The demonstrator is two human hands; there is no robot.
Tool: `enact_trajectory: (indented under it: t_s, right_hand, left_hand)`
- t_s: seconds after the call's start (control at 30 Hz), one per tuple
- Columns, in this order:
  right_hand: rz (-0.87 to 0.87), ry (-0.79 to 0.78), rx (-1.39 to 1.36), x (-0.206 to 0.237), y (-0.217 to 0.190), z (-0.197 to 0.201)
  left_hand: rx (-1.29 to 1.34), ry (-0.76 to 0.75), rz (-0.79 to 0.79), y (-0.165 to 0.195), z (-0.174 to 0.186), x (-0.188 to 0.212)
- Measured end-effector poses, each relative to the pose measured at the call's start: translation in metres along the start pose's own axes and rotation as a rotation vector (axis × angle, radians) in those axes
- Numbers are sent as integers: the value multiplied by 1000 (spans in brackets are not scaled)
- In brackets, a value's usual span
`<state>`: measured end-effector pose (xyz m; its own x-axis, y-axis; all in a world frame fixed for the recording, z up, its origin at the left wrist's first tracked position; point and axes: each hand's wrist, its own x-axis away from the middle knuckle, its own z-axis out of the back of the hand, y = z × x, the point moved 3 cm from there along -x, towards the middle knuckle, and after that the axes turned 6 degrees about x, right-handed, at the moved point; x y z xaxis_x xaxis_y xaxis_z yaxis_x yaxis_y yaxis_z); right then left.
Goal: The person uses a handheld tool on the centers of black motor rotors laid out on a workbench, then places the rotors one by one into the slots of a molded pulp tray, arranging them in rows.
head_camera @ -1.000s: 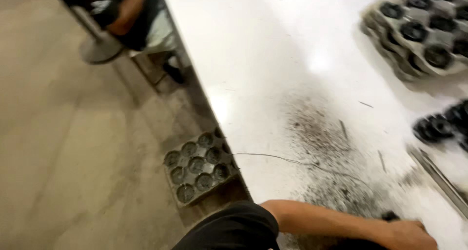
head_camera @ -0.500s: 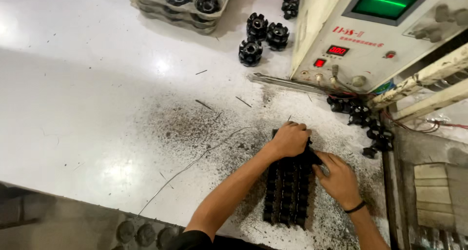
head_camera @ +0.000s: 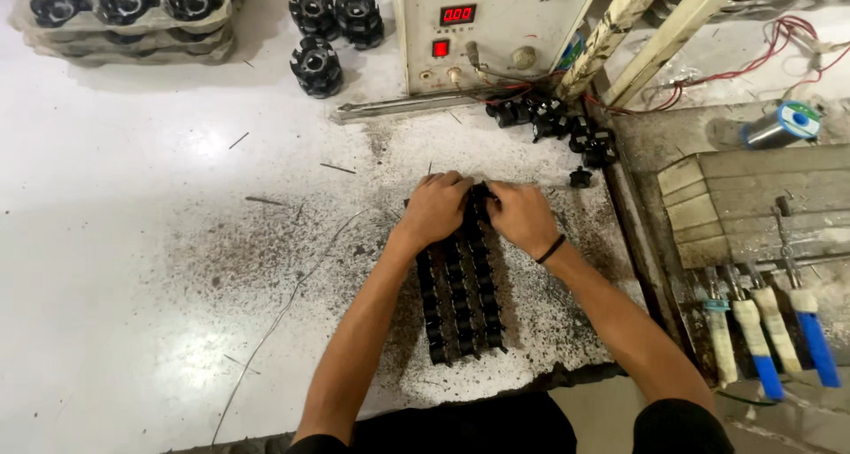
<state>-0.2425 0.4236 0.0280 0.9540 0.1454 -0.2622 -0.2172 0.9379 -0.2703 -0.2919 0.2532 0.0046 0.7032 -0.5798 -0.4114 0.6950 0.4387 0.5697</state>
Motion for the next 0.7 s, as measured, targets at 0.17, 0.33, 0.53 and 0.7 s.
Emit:
enact_trajectory:
  t_s: [0.17, 0.33, 0.53, 0.7]
  right_hand:
    - [83, 231, 285, -50, 30, 9]
    - [140, 264, 387, -78, 46, 4]
    - [108, 67, 100, -24, 56, 7]
    - [-21, 107, -247, 38, 39, 15]
  left_hand:
    - [22, -30, 33, 5, 10, -4]
    - [50, -13, 61, 17, 16, -11]
    - [-199, -242, 73, 19, -12, -45]
    - [-12, -167, 9, 2, -25, -47]
